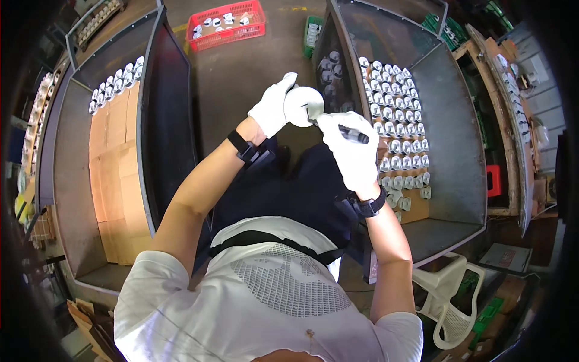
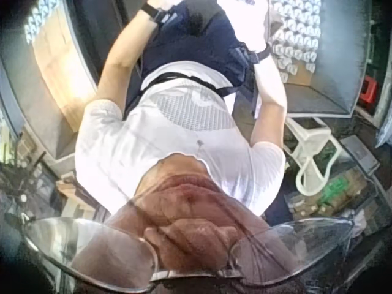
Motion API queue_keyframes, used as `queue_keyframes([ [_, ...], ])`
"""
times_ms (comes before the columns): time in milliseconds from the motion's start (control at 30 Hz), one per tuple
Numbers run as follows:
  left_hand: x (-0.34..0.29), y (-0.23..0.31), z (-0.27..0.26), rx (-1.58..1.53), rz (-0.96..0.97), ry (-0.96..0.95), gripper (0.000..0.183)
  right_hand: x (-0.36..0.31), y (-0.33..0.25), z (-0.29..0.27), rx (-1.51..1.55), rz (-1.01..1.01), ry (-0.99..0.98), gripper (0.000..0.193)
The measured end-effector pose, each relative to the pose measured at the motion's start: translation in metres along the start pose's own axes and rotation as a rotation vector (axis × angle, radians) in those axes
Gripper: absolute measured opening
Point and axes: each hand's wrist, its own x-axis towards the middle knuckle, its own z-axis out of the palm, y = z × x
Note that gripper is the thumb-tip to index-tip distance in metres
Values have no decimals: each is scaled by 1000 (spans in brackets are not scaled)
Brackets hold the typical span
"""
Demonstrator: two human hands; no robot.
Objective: The recorder is inspecting metal cylindrical components in a large bin and marking them with a marker.
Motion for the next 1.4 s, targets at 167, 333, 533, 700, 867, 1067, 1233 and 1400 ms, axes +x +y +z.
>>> queue_keyframes([
  [167, -10, 2, -4, 679, 290, 119, 24, 7, -11, -11, 33, 189, 256, 13],
  [333, -8, 3, -122, 1018, 122, 50, 36, -1, -15, -45, -323, -20, 289, 5],
  [533, -60, 58, -189, 1915, 150, 98, 32, -42, -23, -105, -130, 423, 382, 15],
  [700, -22, 107, -244, 966, -62, 625, 36, -42, -26, -122, -205, 359, 487, 9],
  [867, 70, 248, -190, 380, 680, 374, 30, -36, -33, -114, -249, 354, 477, 10],
  [1067, 110, 208, -143, 134, 440, 327, 20, -45, -30, -114, -273, 316, 506, 13],
  [1233, 62, 93, -98, 483, 191, 144, 33, -47, -26, -118, -249, 372, 495, 13],
  [1400, 15, 18, -12, 605, -144, -15, 50, -35, -34, -103, -147, 399, 441, 7],
])
